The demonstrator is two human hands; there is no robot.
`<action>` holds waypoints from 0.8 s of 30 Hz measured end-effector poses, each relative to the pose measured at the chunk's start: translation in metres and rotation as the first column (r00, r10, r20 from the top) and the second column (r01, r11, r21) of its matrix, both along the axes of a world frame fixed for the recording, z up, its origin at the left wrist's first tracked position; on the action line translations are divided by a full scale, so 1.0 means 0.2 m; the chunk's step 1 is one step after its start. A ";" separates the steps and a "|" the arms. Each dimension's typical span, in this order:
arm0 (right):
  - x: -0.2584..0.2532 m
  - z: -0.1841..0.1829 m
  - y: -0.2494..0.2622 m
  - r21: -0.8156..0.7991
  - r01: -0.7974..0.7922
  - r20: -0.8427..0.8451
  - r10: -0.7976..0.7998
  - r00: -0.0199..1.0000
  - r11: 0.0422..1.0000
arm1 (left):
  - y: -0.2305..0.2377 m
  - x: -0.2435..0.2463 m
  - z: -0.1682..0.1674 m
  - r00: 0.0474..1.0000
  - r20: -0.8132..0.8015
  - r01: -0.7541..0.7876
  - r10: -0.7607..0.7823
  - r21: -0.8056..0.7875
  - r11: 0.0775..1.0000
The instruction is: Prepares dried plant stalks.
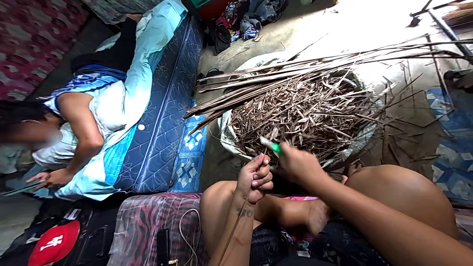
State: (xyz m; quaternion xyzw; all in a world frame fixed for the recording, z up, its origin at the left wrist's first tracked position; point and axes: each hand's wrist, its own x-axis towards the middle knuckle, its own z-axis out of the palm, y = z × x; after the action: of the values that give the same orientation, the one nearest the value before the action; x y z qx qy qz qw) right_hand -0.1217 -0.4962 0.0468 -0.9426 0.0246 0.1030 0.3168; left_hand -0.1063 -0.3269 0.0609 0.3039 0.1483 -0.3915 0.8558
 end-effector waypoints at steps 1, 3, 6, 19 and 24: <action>0.06 0.01 -0.03 -0.032 0.048 -0.073 -0.051 0.996 0.998 | -0.01 -0.01 0.00 1.000 -0.021 -0.010 0.009 -0.025 1.000; 0.13 -0.01 -0.06 -0.083 0.095 -0.117 -0.104 0.988 0.992 | -0.03 0.00 0.00 0.997 -0.066 -0.044 0.038 -0.097 0.994; 0.11 0.03 -0.05 -0.045 0.092 -0.112 -0.097 0.989 0.995 | -0.02 0.02 0.02 0.994 -0.104 -0.054 0.032 -0.219 0.974; 0.11 0.05 -0.06 -0.026 0.062 -0.202 -0.066 0.977 0.998 | 0.00 0.02 -0.01 0.980 -0.197 -0.089 0.022 -0.337 0.937; -0.01 0.06 0.03 0.059 -0.074 -0.146 0.082 0.986 0.996 | -0.03 -0.02 -0.08 0.954 -0.298 -0.191 0.025 -0.543 0.817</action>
State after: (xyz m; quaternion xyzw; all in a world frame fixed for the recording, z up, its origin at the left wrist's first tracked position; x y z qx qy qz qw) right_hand -0.1245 -0.4911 0.0591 -0.9238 0.0086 0.1857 0.3348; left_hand -0.1100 -0.3326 0.0457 -0.0307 0.1609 -0.4067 0.8988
